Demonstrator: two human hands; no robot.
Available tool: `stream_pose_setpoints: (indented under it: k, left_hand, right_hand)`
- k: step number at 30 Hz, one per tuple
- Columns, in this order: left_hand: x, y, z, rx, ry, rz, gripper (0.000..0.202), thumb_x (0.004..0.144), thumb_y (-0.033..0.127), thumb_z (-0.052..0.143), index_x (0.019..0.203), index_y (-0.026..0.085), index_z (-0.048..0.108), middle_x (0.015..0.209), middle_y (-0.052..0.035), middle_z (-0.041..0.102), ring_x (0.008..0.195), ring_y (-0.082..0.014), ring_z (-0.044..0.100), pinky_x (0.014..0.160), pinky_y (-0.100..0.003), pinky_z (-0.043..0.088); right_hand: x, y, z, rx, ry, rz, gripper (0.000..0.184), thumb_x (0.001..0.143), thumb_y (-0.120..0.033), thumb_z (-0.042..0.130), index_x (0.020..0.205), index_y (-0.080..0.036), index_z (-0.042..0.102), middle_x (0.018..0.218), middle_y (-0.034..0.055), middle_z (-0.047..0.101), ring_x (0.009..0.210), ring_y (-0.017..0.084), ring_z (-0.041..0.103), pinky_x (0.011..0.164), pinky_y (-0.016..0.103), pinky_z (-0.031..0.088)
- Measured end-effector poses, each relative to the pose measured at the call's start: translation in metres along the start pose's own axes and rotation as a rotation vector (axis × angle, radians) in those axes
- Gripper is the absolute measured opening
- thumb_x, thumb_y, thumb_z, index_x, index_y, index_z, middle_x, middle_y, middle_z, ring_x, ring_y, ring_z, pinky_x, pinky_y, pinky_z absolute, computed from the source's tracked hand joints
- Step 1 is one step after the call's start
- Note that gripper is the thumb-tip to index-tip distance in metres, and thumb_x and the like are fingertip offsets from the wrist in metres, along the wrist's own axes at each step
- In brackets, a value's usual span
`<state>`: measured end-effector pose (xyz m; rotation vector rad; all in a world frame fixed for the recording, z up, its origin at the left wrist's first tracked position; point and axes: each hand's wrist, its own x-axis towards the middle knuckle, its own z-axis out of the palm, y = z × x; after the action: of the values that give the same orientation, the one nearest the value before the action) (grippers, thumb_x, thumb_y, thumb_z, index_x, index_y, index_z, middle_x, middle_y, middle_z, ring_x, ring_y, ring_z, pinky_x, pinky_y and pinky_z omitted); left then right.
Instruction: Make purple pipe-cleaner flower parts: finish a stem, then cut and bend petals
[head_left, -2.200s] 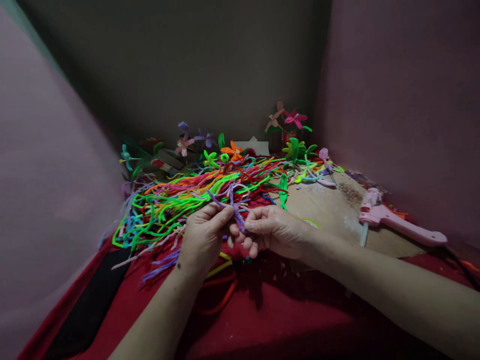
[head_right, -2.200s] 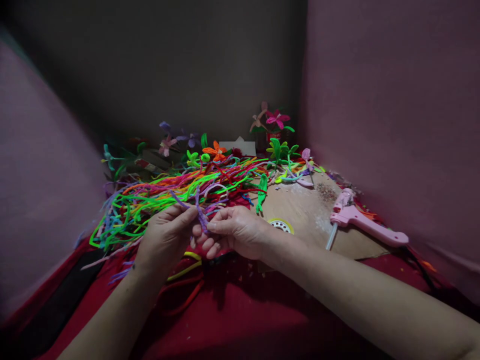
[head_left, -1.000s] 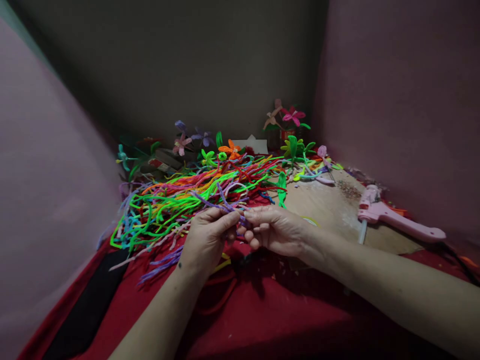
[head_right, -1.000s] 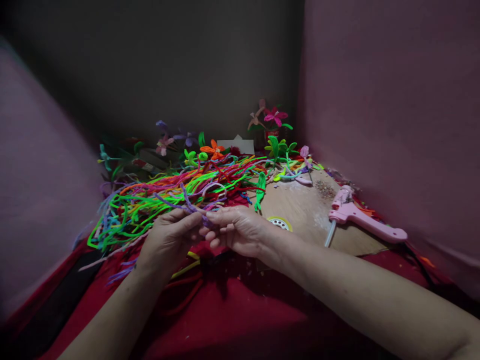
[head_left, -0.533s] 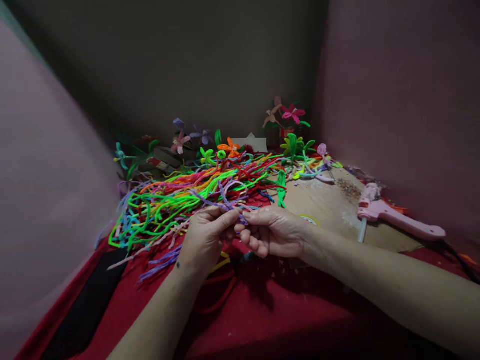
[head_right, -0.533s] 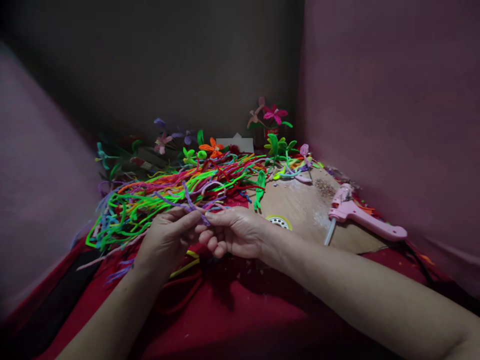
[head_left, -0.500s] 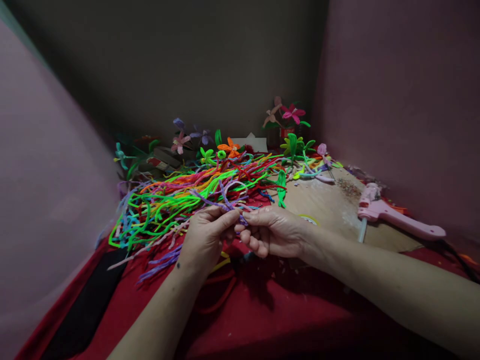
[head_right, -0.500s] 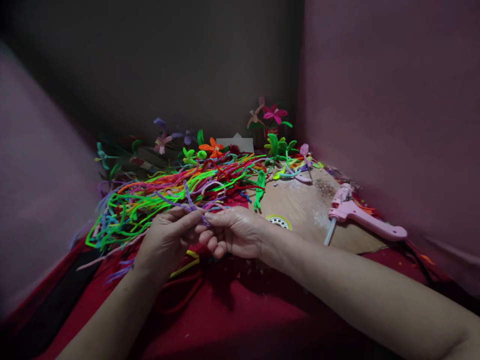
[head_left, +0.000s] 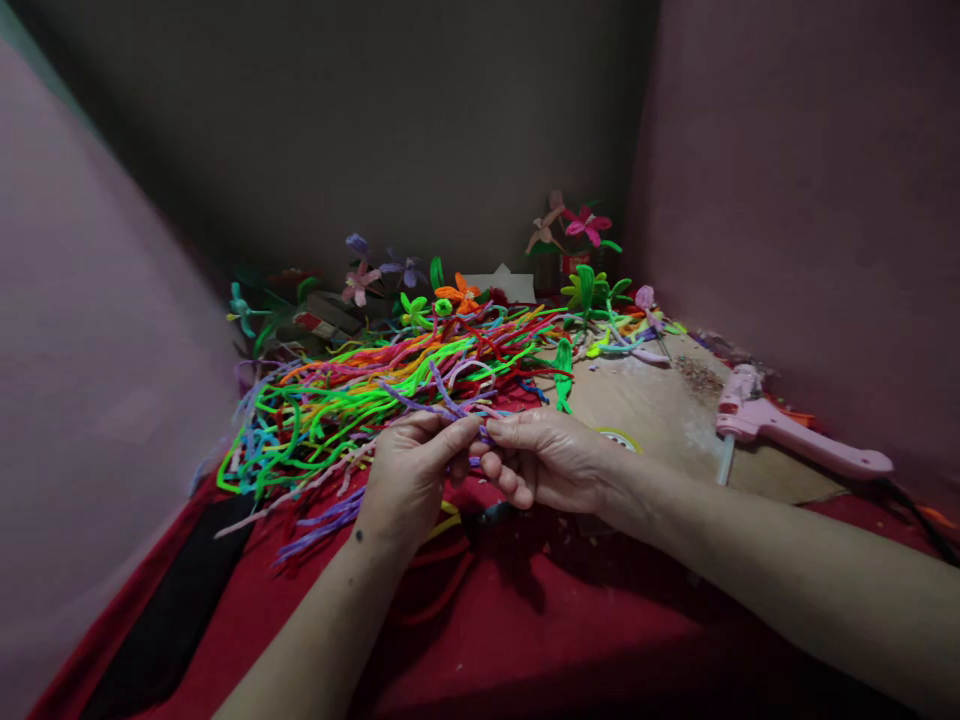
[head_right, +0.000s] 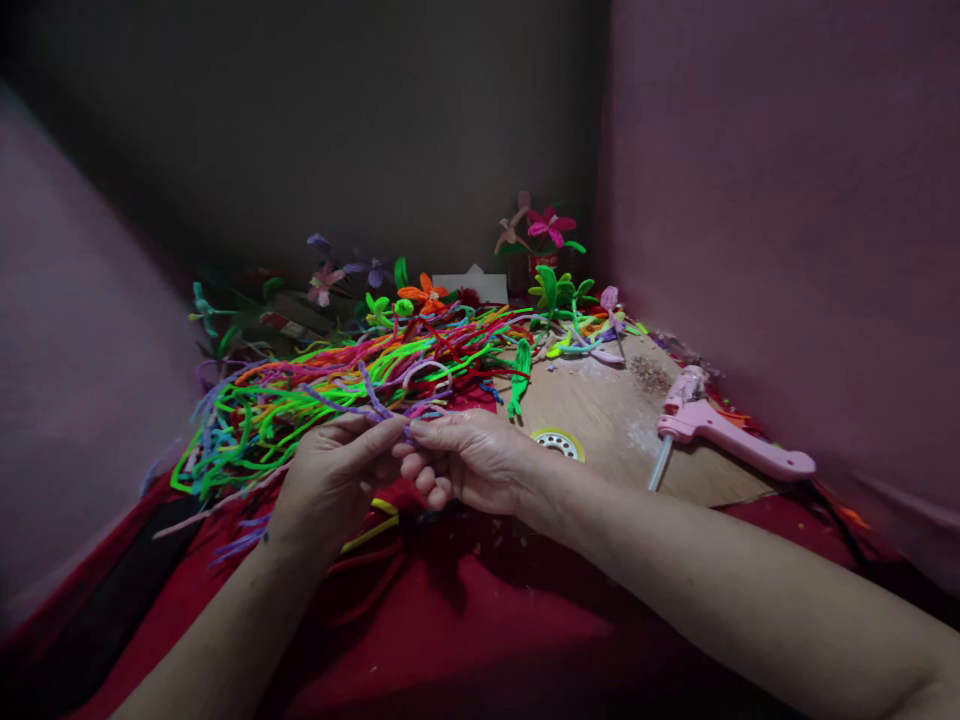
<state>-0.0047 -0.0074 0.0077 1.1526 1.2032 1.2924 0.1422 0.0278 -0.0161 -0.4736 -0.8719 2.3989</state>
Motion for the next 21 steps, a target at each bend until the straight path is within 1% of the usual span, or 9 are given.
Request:
stream_pose_setpoints:
  k: [3, 6, 10, 12, 15, 17, 19, 21]
  left_hand:
    - [-0.0004, -0.0012, 0.0002, 0.000, -0.003, 0.009, 0.015, 0.069, 0.027, 0.071, 0.065, 0.014, 0.064, 0.056, 0.0006, 0.061, 0.048, -0.0083, 0.053, 0.047, -0.019, 0.039]
    - [-0.0009, -0.0026, 0.0000, 0.016, -0.024, 0.014, 0.017, 0.071, 0.027, 0.069, 0.064, 0.014, 0.063, 0.056, 0.0005, 0.060, 0.050, -0.0088, 0.053, 0.048, -0.020, 0.038]
    - [-0.0016, -0.0038, -0.0001, 0.007, -0.016, -0.001, 0.018, 0.072, 0.027, 0.069, 0.063, 0.014, 0.061, 0.056, 0.0016, 0.058, 0.047, -0.0066, 0.048, 0.045, -0.019, 0.034]
    - [-0.0017, -0.0041, 0.0005, -0.010, -0.008, -0.018, 0.018, 0.071, 0.027, 0.070, 0.062, 0.014, 0.060, 0.054, 0.0027, 0.056, 0.045, -0.0054, 0.045, 0.043, -0.018, 0.032]
    - [-0.0013, -0.0046, 0.0022, -0.071, -0.020, -0.008, 0.020, 0.072, 0.025, 0.069, 0.060, 0.014, 0.057, 0.049, 0.0046, 0.051, 0.043, -0.0042, 0.041, 0.043, -0.017, 0.032]
    - [-0.0005, -0.0045, 0.0033, -0.135, -0.014, -0.004, 0.016, 0.072, 0.023, 0.069, 0.064, 0.015, 0.056, 0.049, 0.0056, 0.050, 0.042, -0.0038, 0.040, 0.042, -0.017, 0.032]
    - [0.0004, -0.0038, 0.0041, -0.199, -0.003, -0.029, 0.013, 0.071, 0.021, 0.069, 0.070, 0.016, 0.057, 0.051, 0.0058, 0.052, 0.041, -0.0037, 0.040, 0.041, -0.016, 0.031]
    - [0.0013, -0.0027, 0.0042, -0.253, 0.005, -0.053, 0.013, 0.070, 0.020, 0.069, 0.074, 0.017, 0.057, 0.053, 0.0055, 0.053, 0.042, -0.0039, 0.042, 0.040, -0.015, 0.031]
  right_hand:
    - [-0.0007, -0.0001, 0.0014, -0.027, -0.003, -0.011, 0.015, 0.083, -0.020, 0.057, 0.074, -0.009, 0.061, 0.056, 0.0006, 0.059, 0.042, 0.007, 0.052, 0.036, 0.017, 0.041]
    - [-0.0006, -0.0001, 0.0028, -0.065, 0.028, -0.041, 0.014, 0.081, -0.020, 0.059, 0.072, -0.009, 0.060, 0.055, 0.0001, 0.058, 0.041, 0.007, 0.051, 0.034, 0.016, 0.040]
    - [-0.0006, 0.0002, 0.0047, -0.126, 0.061, -0.063, 0.015, 0.077, -0.023, 0.062, 0.071, -0.009, 0.060, 0.052, -0.0004, 0.058, 0.037, 0.007, 0.051, 0.031, 0.016, 0.039]
    - [-0.0013, 0.0004, 0.0054, -0.170, 0.079, -0.085, 0.018, 0.076, -0.026, 0.064, 0.069, -0.010, 0.058, 0.049, -0.0017, 0.057, 0.034, 0.006, 0.048, 0.028, 0.015, 0.037]
    - [-0.0025, 0.0001, 0.0059, -0.235, 0.129, -0.118, 0.022, 0.075, -0.030, 0.066, 0.068, -0.012, 0.057, 0.045, -0.0040, 0.055, 0.030, 0.005, 0.043, 0.026, 0.014, 0.032]
    - [-0.0029, -0.0007, 0.0059, -0.267, 0.155, -0.114, 0.022, 0.077, -0.031, 0.064, 0.068, -0.012, 0.056, 0.045, -0.0046, 0.054, 0.029, 0.004, 0.042, 0.025, 0.013, 0.030]
    - [-0.0031, -0.0020, 0.0061, -0.296, 0.157, -0.100, 0.021, 0.079, -0.029, 0.061, 0.068, -0.013, 0.056, 0.047, -0.0039, 0.054, 0.030, 0.004, 0.042, 0.026, 0.014, 0.031]
    - [-0.0034, -0.0032, 0.0068, -0.321, 0.144, -0.094, 0.018, 0.080, -0.027, 0.059, 0.069, -0.012, 0.057, 0.050, -0.0018, 0.057, 0.034, 0.005, 0.047, 0.030, 0.015, 0.037]
